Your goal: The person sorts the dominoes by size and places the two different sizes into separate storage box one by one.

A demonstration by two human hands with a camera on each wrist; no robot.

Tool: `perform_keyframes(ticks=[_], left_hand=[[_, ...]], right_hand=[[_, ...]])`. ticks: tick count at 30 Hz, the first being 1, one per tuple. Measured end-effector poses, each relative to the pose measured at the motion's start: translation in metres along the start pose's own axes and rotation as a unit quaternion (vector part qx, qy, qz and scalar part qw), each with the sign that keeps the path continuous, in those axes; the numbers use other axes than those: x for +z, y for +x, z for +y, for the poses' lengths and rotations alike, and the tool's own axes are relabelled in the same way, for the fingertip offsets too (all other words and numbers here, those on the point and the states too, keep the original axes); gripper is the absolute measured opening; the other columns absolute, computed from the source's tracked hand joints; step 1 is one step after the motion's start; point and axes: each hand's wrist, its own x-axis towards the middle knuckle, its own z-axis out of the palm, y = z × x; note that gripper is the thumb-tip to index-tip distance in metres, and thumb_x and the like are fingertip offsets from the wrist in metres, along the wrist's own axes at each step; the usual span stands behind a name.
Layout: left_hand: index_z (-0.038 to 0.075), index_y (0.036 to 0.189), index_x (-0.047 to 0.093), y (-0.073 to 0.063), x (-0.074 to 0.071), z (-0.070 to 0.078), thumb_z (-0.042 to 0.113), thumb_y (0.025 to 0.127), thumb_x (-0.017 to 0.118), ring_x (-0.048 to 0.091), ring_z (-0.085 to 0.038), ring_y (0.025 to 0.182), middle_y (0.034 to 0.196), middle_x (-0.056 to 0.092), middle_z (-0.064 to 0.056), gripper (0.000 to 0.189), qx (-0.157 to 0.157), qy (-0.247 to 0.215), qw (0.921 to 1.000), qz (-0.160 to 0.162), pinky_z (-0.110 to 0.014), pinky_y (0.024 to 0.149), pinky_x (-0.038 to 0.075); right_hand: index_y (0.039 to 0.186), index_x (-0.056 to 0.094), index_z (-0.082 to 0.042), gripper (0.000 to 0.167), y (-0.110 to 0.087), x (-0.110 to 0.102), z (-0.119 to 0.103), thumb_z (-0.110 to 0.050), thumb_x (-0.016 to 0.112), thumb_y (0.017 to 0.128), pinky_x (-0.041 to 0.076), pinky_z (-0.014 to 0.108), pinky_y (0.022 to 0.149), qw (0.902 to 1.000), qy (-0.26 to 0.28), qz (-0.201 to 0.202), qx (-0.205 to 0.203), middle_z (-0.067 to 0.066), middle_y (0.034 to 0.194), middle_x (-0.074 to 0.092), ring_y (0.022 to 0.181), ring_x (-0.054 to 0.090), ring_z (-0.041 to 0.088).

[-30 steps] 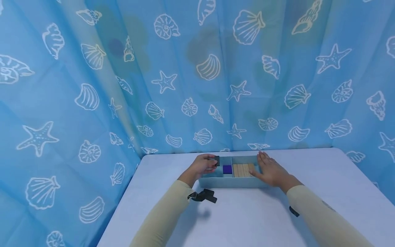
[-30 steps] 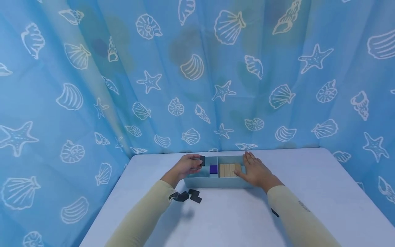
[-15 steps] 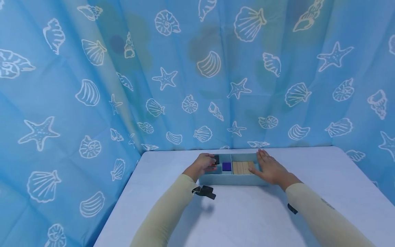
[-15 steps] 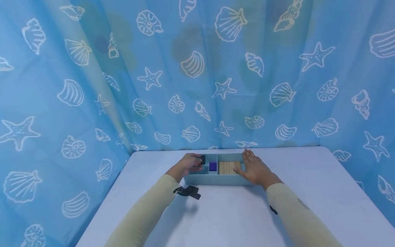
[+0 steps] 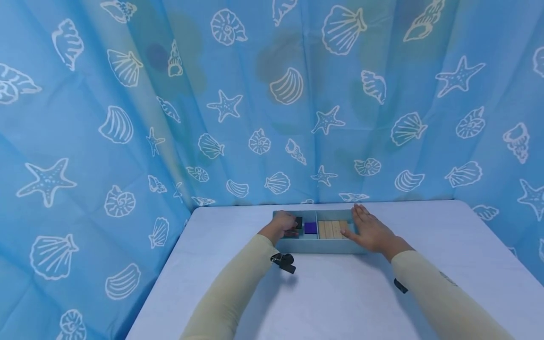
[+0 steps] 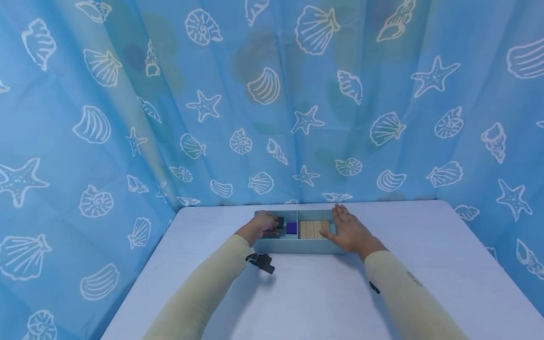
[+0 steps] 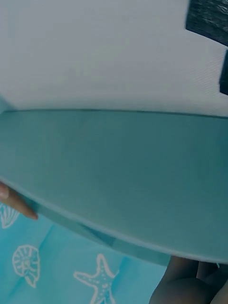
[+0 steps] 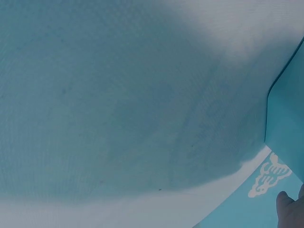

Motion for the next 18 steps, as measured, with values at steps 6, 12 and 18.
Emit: perform_keyframes(ticks=[6, 12, 18], left_hand=[[-0.006, 0.127, 0.051, 0.0026, 0.0015, -0.0037, -0.008, 0.091, 0.049, 0.060, -0.024, 0.062, 0.084, 0.057, -0.013, 0.037, 0.027, 0.037, 0.9989, 0.006, -0.034, 0.057, 0.054], [-0.005, 0.117, 0.057, 0.0054, 0.0022, -0.0062, -0.004, 0.092, 0.050, 0.058, -0.023, 0.071, 0.084, 0.056, -0.010, 0.026, 0.027, 0.081, 0.9963, 0.012, -0.033, 0.064, 0.051], [-0.001, 0.120, 0.058, 0.0079, 0.0041, -0.0081, -0.004, 0.093, 0.051, 0.062, -0.024, 0.073, 0.088, 0.059, -0.010, 0.027, 0.026, 0.054, 0.9982, 0.005, -0.035, 0.063, 0.056]], right_hand=[[0.148, 0.014, 0.014, 0.096, 0.0018, 0.0026, 0.0027, -0.063, 0.039, 0.096, 0.012, 0.056, 0.114, 1.0000, 0.003, 0.000, 0.003, 0.029, 0.157, 0.006, 0.144, 0.003, 0.044], [0.149, 0.013, 0.012, 0.096, 0.0017, 0.0034, 0.0036, -0.063, 0.039, 0.096, 0.013, 0.055, 0.114, 1.0000, 0.000, 0.003, 0.005, 0.028, 0.158, 0.006, 0.144, 0.004, 0.043], [0.149, 0.013, 0.011, 0.097, 0.0028, 0.0033, 0.0043, -0.064, 0.039, 0.096, 0.015, 0.056, 0.114, 1.0000, -0.004, 0.000, 0.008, 0.027, 0.158, 0.006, 0.144, 0.005, 0.043]])
